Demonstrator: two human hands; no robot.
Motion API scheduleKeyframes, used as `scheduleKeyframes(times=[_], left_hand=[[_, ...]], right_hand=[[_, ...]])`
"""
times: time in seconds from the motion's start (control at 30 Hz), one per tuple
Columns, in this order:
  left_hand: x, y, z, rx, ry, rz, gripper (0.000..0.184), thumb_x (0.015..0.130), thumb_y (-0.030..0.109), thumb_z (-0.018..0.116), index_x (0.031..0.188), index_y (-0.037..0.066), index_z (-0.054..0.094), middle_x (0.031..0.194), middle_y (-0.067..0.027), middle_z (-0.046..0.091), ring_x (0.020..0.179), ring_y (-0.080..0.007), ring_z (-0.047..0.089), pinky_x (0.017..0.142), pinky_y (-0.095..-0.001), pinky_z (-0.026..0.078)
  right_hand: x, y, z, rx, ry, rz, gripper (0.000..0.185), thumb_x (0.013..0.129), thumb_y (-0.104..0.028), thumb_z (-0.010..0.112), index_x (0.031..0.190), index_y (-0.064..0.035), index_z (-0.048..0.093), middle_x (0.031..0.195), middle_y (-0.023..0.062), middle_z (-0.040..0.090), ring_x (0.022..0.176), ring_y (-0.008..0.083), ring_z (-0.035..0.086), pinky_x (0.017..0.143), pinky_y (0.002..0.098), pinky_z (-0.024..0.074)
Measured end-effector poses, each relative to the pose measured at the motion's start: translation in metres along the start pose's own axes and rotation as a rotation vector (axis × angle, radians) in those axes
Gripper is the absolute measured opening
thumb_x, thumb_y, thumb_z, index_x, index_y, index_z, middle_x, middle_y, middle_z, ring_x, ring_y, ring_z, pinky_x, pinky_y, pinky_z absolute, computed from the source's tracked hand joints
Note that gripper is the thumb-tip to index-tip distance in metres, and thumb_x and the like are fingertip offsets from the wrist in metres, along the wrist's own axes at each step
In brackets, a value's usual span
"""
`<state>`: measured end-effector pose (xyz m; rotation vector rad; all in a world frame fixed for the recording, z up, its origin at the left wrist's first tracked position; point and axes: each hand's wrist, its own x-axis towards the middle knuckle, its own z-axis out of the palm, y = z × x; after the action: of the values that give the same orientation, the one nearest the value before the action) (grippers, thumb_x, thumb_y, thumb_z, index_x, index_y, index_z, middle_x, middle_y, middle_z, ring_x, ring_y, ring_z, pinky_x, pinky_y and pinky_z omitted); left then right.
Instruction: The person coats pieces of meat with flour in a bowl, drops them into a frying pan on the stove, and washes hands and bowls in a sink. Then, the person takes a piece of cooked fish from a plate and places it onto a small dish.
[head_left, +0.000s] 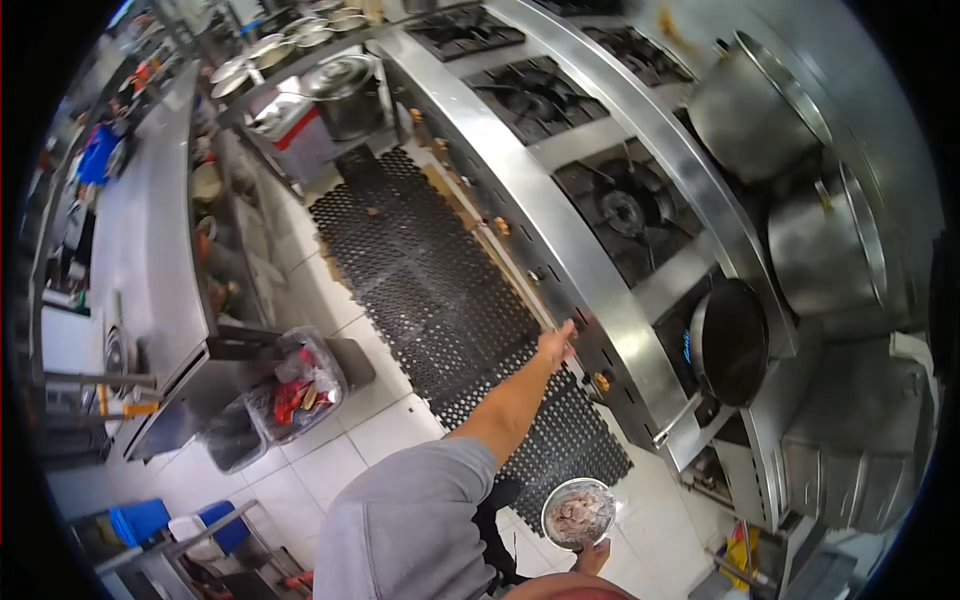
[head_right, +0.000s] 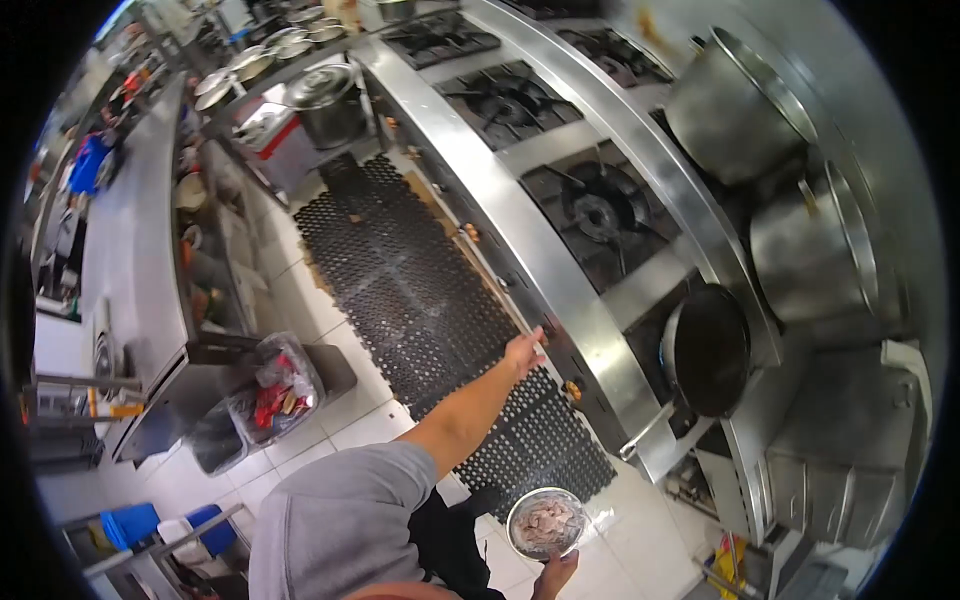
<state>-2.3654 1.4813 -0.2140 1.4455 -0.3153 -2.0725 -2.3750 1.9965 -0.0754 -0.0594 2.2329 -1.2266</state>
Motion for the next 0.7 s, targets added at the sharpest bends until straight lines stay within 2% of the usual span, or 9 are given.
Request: scheduleKeyframes(times=[0.07, 0.13, 0.17, 0.27, 0.37, 0.47, 0.53, 0.6, 0.7], left_hand=[[-0.021, -0.01, -0.03, 0.379, -0.137, 0.104, 0.044, 0.084, 0.039, 0.069, 0.105, 0.001, 0.06, 0.063, -0.0065, 0.055, 0.047, -0.0154, 0.049, 0.043, -0.0301, 0.041], [-0.063, -0.009, -0.068, 0.925, -0.404, 0.469, 0.033, 0.085, 0.031, 0.064, 0.091, -0.002, 0.063, 0.066, -0.0098, 0.062, 0.048, -0.02, 0.058, 0.045, -0.0366, 0.05], [-0.117, 0.006, -0.077, 1.018, -0.528, 0.226, 0.039, 0.087, 0.039, 0.061, 0.09, 0.0, 0.063, 0.07, -0.0094, 0.062, 0.053, -0.0205, 0.06, 0.047, -0.0383, 0.052], [-0.236, 0.008, -0.119, 0.785, -0.496, -0.194, 0.046, 0.087, 0.046, 0.063, 0.104, 0.004, 0.058, 0.084, -0.0074, 0.061, 0.068, -0.0179, 0.062, 0.058, -0.0342, 0.056], [-0.285, -0.018, -0.146, 0.803, -0.462, -0.114, 0.039, 0.086, 0.037, 0.066, 0.1, 0.002, 0.055, 0.082, -0.0071, 0.06, 0.069, -0.0178, 0.063, 0.056, -0.0345, 0.057], [-0.311, -0.043, -0.156, 0.582, -0.248, 0.013, 0.025, 0.082, 0.009, 0.066, 0.103, 0.003, 0.056, 0.083, -0.0068, 0.062, 0.07, -0.0177, 0.065, 0.056, -0.0323, 0.058], [-0.338, -0.045, -0.141, 0.487, -0.179, 0.172, 0.03, 0.078, 0.0, 0.06, 0.108, 0.002, 0.06, 0.086, -0.0092, 0.065, 0.068, -0.0186, 0.066, 0.051, -0.0322, 0.058], [-0.355, -0.048, -0.14, 0.52, -0.055, 0.25, 0.036, 0.079, -0.001, 0.055, 0.115, 0.002, 0.061, 0.091, -0.0091, 0.067, 0.074, -0.0191, 0.067, 0.059, -0.035, 0.057], [-0.359, -0.075, -0.16, 0.493, 0.136, 0.376, 0.032, 0.078, 0.0, 0.055, 0.108, 0.003, 0.065, 0.09, -0.0108, 0.069, 0.079, -0.0199, 0.068, 0.06, -0.0363, 0.056]], right_hand=[[0.003, -0.029, 0.023, 0.046, -0.09, 0.035, 0.023, 0.073, 0.008, 0.052, 0.095, 0.0007, 0.048, 0.089, 0.0118, 0.058, 0.074, 0.0177, 0.06, 0.06, 0.0295, 0.0511], [0.008, -0.052, 0.054, 0.11, -0.17, 0.06, 0.025, 0.074, 0.008, 0.055, 0.098, 0.0026, 0.051, 0.092, 0.0114, 0.059, 0.078, 0.0175, 0.06, 0.066, 0.0292, 0.0501], [0.016, -0.053, 0.062, 0.054, -0.186, -0.051, 0.027, 0.074, 0.008, 0.056, 0.1, 0.003, 0.051, 0.096, 0.0122, 0.059, 0.084, 0.0192, 0.06, 0.075, 0.0311, 0.0489], [0.051, -0.049, 0.084, -0.038, -0.29, -0.201, 0.037, 0.074, 0.005, 0.06, 0.111, 0.0048, 0.051, 0.105, 0.0152, 0.06, 0.1, 0.0241, 0.057, 0.093, 0.0353, 0.0422], [0.065, -0.087, 0.098, -0.3, -0.403, -0.336, 0.037, 0.074, 0.004, 0.062, 0.11, 0.0053, 0.053, 0.106, 0.0168, 0.061, 0.099, 0.0257, 0.057, 0.091, 0.0361, 0.0425], [0.082, -0.107, 0.102, -0.328, -0.577, -0.473, 0.033, 0.074, 0.002, 0.064, 0.106, 0.0053, 0.055, 0.101, 0.0165, 0.062, 0.095, 0.0252, 0.059, 0.088, 0.0355, 0.0441], [0.089, -0.126, 0.112, -0.122, -0.778, -0.503, 0.022, 0.077, 0.003, 0.06, 0.099, 0.0021, 0.055, 0.092, 0.0109, 0.061, 0.086, 0.0173, 0.058, 0.078, 0.031, 0.0455], [0.102, -0.14, 0.111, -0.31, -0.893, -0.634, 0.018, 0.079, 0.001, 0.06, 0.096, 0.0018, 0.055, 0.09, 0.0086, 0.061, 0.083, 0.0148, 0.057, 0.074, 0.0292, 0.0457], [0.074, -0.199, 0.1, -0.624, -0.923, -1.05, 0.02, 0.087, -0.019, 0.057, 0.085, 0.001, 0.058, 0.076, 0.0214, 0.062, 0.073, 0.0369, 0.062, 0.068, 0.0432, 0.0461]])
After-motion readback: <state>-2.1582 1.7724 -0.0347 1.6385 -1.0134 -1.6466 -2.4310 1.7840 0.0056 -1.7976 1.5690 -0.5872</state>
